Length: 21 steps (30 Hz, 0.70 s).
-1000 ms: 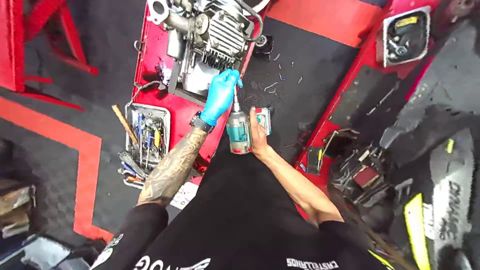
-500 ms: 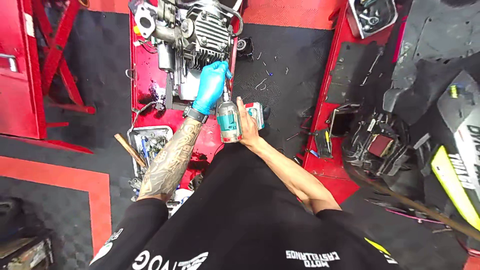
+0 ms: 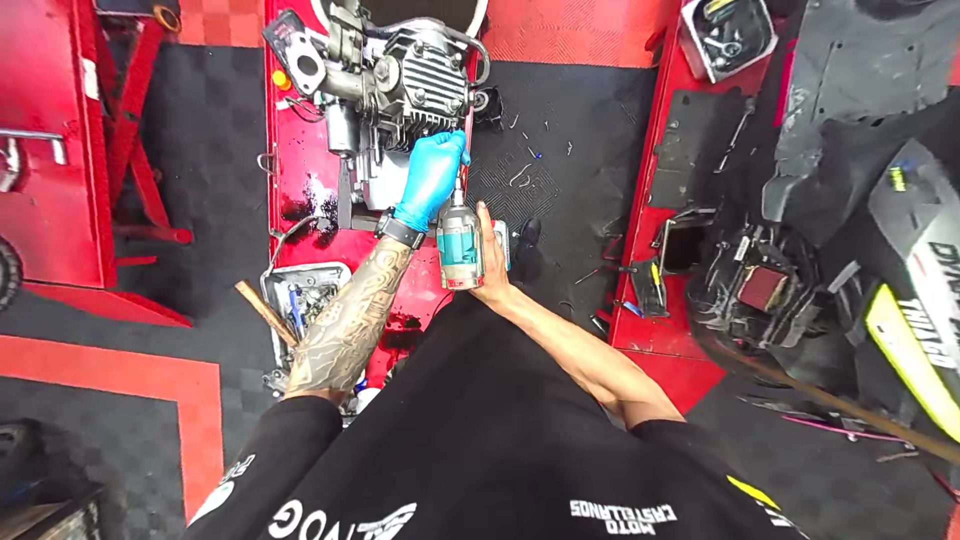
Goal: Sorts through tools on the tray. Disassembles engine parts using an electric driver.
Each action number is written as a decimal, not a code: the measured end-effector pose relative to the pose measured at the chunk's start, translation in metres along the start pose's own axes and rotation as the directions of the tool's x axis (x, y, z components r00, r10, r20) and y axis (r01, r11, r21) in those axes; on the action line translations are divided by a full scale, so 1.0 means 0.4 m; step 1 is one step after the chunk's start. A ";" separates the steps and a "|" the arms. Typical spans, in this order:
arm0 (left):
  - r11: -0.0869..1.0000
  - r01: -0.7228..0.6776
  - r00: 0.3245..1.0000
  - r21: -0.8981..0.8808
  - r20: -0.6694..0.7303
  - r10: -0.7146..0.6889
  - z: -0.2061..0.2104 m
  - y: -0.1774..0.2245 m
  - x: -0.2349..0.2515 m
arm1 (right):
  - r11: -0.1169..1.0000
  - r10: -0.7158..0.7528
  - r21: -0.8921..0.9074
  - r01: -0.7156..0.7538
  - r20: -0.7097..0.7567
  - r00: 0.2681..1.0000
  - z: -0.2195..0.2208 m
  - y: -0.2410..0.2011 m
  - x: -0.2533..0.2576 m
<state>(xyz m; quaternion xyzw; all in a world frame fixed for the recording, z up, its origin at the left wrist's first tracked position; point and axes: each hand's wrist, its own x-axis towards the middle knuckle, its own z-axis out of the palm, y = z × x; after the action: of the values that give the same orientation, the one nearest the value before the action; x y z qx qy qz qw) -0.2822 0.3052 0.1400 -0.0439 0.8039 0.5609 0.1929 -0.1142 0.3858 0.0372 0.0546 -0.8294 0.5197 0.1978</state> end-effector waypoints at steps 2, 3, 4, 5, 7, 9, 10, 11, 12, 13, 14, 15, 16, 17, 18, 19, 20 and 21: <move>1.000 -0.001 1.000 0.012 0.006 0.001 0.000 0.000 -0.003 | 0.999 0.007 -0.031 -0.007 -0.001 1.000 -0.001 0.000 0.003; 1.000 -0.006 1.000 0.017 0.007 0.006 0.000 -0.001 -0.005 | 0.999 0.012 -0.043 -0.013 -0.002 1.000 -0.001 0.002 0.005; 1.000 -0.009 1.000 0.019 0.004 0.008 0.001 -0.003 -0.008 | 0.999 0.019 -0.050 -0.018 0.000 1.000 -0.001 0.003 0.007; 1.000 -0.005 1.000 0.023 0.002 0.005 0.003 -0.003 -0.010 | 0.998 0.023 -0.052 -0.023 0.002 1.000 -0.002 0.004 0.011; 0.999 0.006 1.000 0.038 0.006 -0.006 0.004 -0.004 -0.014 | 0.998 0.032 -0.051 -0.031 0.014 0.999 -0.003 0.008 0.017; 0.999 0.009 1.000 0.043 0.004 -0.009 0.007 -0.008 -0.018 | 0.998 0.028 -0.057 -0.028 0.002 1.000 0.001 0.010 0.017; 0.999 0.011 1.000 0.047 0.007 -0.011 0.007 -0.010 -0.019 | 0.998 0.026 -0.064 -0.026 -0.002 1.000 0.003 0.012 0.016; 0.999 0.015 1.000 0.051 0.015 -0.015 0.006 -0.010 -0.020 | 0.998 0.025 -0.065 -0.025 -0.003 1.000 0.005 0.013 0.016; 0.998 0.017 1.000 0.057 0.019 -0.018 0.005 -0.009 -0.020 | 0.998 0.022 -0.067 -0.022 0.001 1.000 0.005 0.015 0.016; 0.998 0.013 1.000 0.067 0.018 -0.015 0.004 -0.010 -0.021 | 0.998 0.021 -0.064 -0.021 0.005 1.000 0.006 0.015 0.016; 0.997 0.008 1.000 0.080 0.015 -0.010 0.003 -0.010 -0.019 | 0.998 0.021 -0.062 -0.020 0.006 1.000 0.007 0.015 0.017; 0.996 0.006 1.000 0.090 0.014 -0.007 0.002 -0.010 -0.018 | 0.998 0.020 -0.060 -0.020 0.003 1.000 0.009 0.015 0.018; 0.996 0.005 1.000 0.095 0.015 -0.007 0.001 -0.009 -0.018 | 0.998 0.021 -0.058 -0.021 0.000 1.000 0.010 0.014 0.019; 0.995 0.005 1.000 0.096 0.017 -0.007 0.000 -0.008 -0.018 | 0.998 0.020 -0.058 -0.020 -0.006 1.000 0.011 0.014 0.020; 0.995 0.007 1.000 0.096 0.019 -0.009 0.000 -0.007 -0.017 | 0.998 0.019 -0.062 -0.020 -0.013 1.000 0.012 0.014 0.022; 0.995 0.011 1.000 0.096 0.022 -0.013 -0.001 -0.006 -0.017 | 0.997 0.017 -0.070 -0.018 -0.017 1.000 0.014 0.012 0.023; 0.995 0.013 1.000 0.095 0.022 -0.015 -0.002 -0.005 -0.015 | 0.997 0.018 -0.072 -0.019 -0.017 1.000 0.015 0.012 0.025; 0.995 0.014 1.000 0.094 0.020 -0.016 -0.003 -0.004 -0.013 | 0.997 0.019 -0.068 -0.021 -0.020 1.000 0.016 0.011 0.027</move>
<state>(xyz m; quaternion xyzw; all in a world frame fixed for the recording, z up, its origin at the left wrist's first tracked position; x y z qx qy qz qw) -0.2772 0.3029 0.1408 -0.0351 0.8269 0.5215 0.2075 -0.1272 0.3832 0.0354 0.0346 -0.8452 0.4936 0.2022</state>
